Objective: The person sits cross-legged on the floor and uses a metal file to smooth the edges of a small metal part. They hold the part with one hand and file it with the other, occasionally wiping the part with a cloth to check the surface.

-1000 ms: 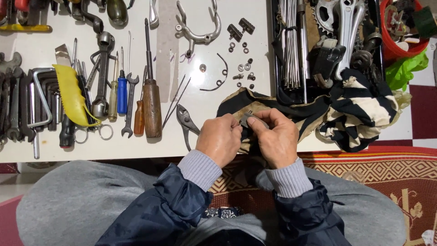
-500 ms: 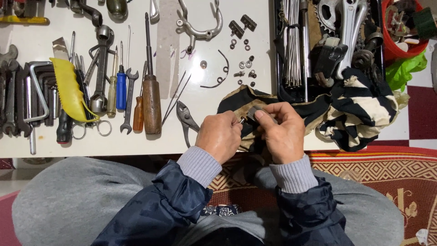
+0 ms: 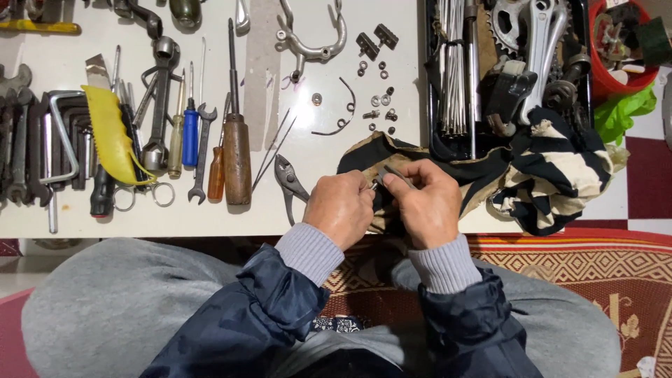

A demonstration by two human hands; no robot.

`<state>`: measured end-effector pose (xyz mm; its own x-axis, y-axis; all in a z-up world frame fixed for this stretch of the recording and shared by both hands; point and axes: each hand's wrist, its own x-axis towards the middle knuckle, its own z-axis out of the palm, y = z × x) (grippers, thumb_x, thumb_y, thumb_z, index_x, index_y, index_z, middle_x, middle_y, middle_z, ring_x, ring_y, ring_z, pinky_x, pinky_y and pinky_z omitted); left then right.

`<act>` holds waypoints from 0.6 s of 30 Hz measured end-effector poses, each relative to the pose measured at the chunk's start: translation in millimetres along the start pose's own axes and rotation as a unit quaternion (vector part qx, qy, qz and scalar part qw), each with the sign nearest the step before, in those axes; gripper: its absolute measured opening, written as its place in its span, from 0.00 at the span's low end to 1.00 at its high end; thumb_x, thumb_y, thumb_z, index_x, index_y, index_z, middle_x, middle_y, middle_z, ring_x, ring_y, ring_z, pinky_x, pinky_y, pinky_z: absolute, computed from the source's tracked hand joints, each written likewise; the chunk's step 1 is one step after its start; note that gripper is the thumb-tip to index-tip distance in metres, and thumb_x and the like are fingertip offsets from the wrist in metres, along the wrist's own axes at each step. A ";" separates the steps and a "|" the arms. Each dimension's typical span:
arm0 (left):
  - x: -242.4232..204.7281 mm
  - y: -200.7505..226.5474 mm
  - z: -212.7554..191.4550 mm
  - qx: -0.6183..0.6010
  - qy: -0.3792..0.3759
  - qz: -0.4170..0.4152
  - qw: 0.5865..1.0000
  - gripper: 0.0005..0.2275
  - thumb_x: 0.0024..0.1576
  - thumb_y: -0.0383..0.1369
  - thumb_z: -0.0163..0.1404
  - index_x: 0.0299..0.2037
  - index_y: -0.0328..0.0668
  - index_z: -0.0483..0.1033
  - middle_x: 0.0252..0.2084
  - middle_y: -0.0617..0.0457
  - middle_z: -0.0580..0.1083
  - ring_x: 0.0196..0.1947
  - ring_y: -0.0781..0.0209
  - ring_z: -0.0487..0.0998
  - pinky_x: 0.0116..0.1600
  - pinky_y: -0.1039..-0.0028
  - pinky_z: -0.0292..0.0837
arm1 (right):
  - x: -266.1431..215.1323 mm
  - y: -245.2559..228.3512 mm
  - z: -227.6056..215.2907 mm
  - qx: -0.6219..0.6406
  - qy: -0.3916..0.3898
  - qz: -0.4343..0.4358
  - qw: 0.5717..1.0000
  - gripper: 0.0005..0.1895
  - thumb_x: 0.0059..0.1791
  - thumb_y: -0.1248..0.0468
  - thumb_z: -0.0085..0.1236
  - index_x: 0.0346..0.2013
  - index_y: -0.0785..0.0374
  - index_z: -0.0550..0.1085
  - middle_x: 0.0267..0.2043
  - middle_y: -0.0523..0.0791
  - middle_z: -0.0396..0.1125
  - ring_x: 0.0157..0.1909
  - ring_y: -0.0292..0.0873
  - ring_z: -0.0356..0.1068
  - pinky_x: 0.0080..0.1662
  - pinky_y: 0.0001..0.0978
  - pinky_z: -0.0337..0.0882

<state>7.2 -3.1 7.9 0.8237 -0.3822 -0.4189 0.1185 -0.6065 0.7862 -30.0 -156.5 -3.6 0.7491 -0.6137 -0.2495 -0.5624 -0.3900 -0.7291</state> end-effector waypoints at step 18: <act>3.5 -12.7 9.4 0.033 0.025 0.051 0.998 0.12 0.59 0.37 0.47 0.41 0.38 0.80 0.32 0.38 0.79 0.37 0.39 0.83 0.36 0.61 0.81 | -9.9 -18.0 -1.6 0.030 0.015 -0.060 0.998 0.09 0.39 0.62 0.72 0.34 0.55 0.83 0.26 0.47 0.74 0.25 0.40 0.74 0.30 0.33 0.75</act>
<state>3.3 -3.3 -7.8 0.8568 -0.4090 -0.3140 -0.0017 -0.6113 0.7914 -27.9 -144.5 13.0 0.7982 -0.5861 -0.1395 -0.4469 -0.4208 -0.7894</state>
